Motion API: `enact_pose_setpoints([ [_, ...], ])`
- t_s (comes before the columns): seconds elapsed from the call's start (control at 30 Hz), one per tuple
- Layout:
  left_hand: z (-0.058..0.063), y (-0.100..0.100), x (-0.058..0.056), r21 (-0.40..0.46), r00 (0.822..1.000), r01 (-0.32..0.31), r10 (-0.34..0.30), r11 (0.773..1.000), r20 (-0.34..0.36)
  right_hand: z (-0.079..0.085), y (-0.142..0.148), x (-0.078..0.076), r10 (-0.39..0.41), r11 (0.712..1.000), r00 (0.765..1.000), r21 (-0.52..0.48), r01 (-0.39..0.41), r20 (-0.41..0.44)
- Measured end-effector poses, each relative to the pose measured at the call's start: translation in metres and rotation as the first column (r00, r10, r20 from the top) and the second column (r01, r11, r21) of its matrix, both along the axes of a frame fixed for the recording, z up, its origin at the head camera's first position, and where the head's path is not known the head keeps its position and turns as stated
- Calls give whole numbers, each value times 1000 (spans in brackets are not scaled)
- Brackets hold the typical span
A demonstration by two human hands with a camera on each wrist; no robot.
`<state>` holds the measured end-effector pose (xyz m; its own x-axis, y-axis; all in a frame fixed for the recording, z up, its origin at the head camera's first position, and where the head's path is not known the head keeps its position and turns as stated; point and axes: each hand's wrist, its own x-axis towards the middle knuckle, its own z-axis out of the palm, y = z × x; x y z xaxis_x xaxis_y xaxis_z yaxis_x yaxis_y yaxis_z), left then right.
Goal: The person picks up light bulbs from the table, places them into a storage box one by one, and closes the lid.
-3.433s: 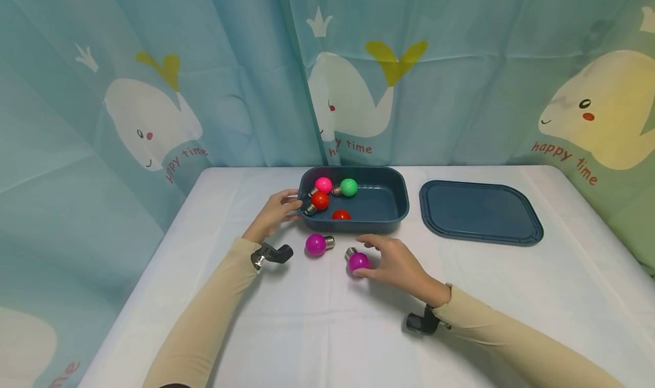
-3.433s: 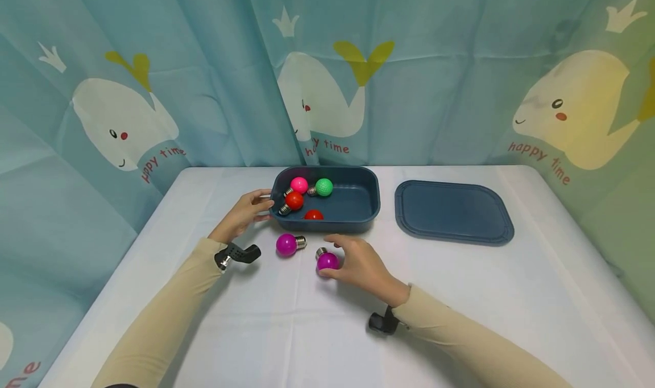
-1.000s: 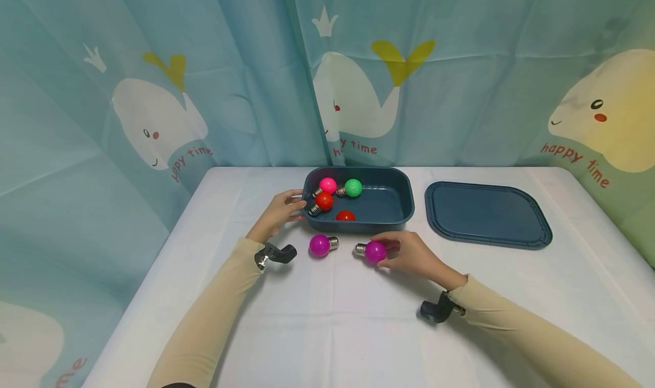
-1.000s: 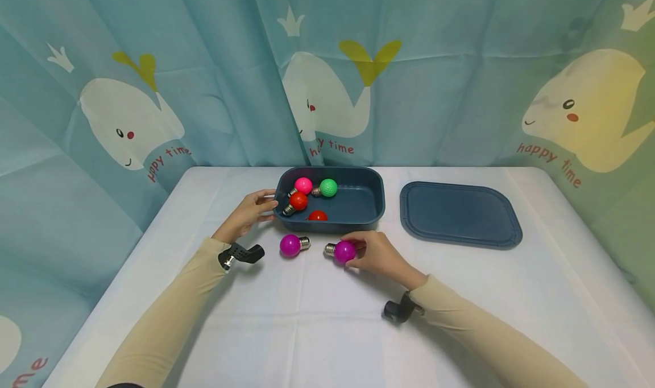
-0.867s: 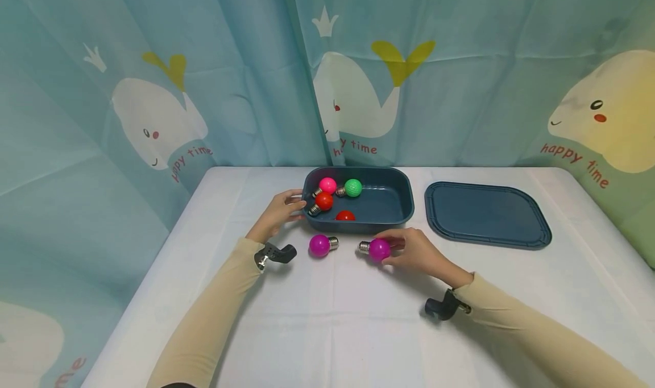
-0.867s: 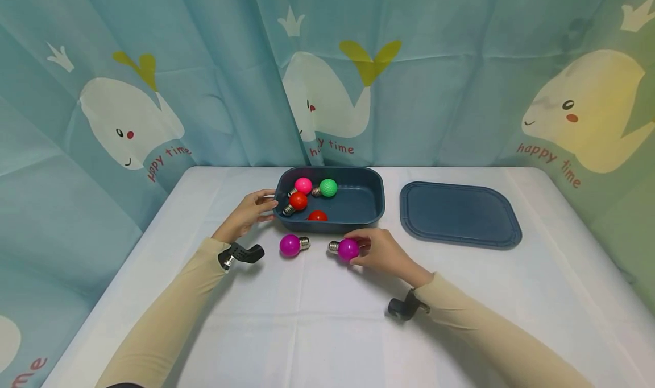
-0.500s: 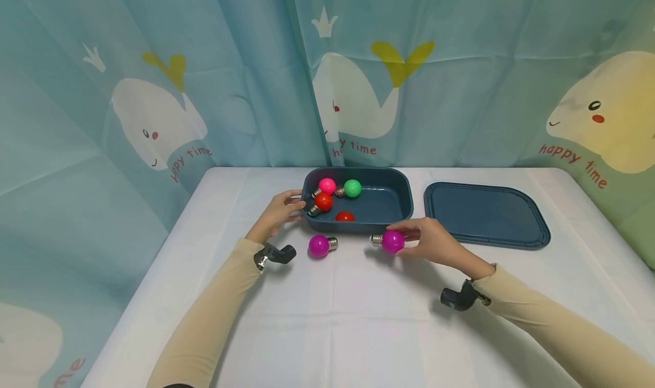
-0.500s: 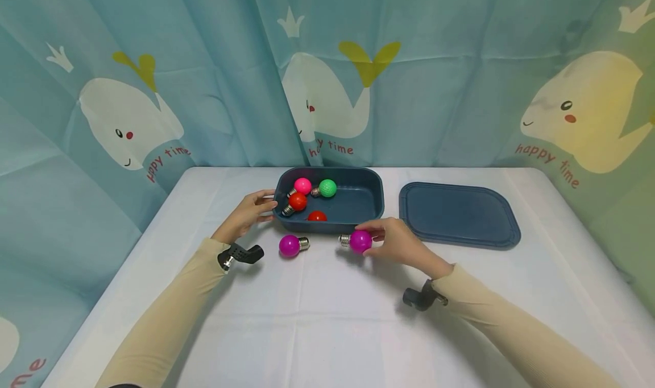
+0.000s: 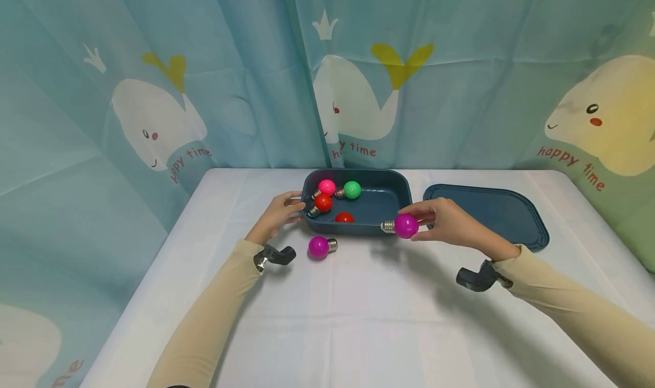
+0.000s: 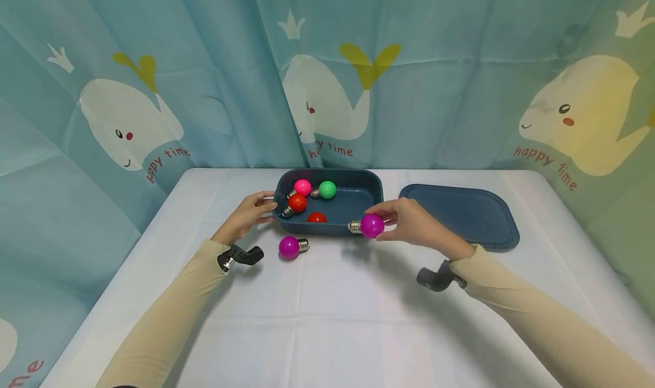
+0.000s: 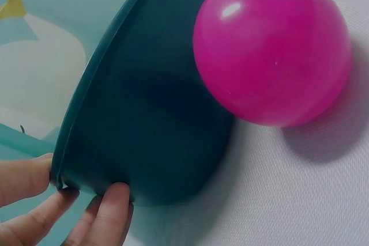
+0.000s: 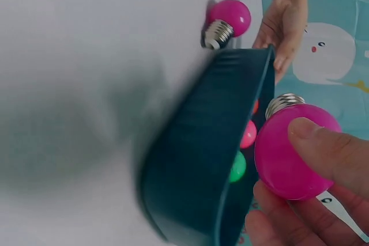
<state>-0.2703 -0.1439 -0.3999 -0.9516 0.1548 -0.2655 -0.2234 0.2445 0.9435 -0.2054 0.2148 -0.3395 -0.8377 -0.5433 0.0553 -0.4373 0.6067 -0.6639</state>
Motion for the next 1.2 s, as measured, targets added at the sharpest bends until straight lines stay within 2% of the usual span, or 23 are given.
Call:
enact_pose_setpoints([
  [0.37, 1, 0, 2, -6, 1000, 7, -7, 1000, -3, 38, -1, -12, -40, 997, 999, 65, 41, -10],
  [0.67, 0, 0, 1, -10, 1000, 1, -1, 1000, -3, 65, -5, -40, 12, 996, 1000, 93, -14, 19],
  [0.93, 0, -2, 2, 4, 999, 25, -25, 1000, -27, 68, -17, -70, 47, 995, 998, 85, -50, 41],
  [1.2, -2, -2, 1, 1, 999, 28, -28, 1000, -25, 49, -36, -96, 52, 993, 997, 103, -58, 57],
])
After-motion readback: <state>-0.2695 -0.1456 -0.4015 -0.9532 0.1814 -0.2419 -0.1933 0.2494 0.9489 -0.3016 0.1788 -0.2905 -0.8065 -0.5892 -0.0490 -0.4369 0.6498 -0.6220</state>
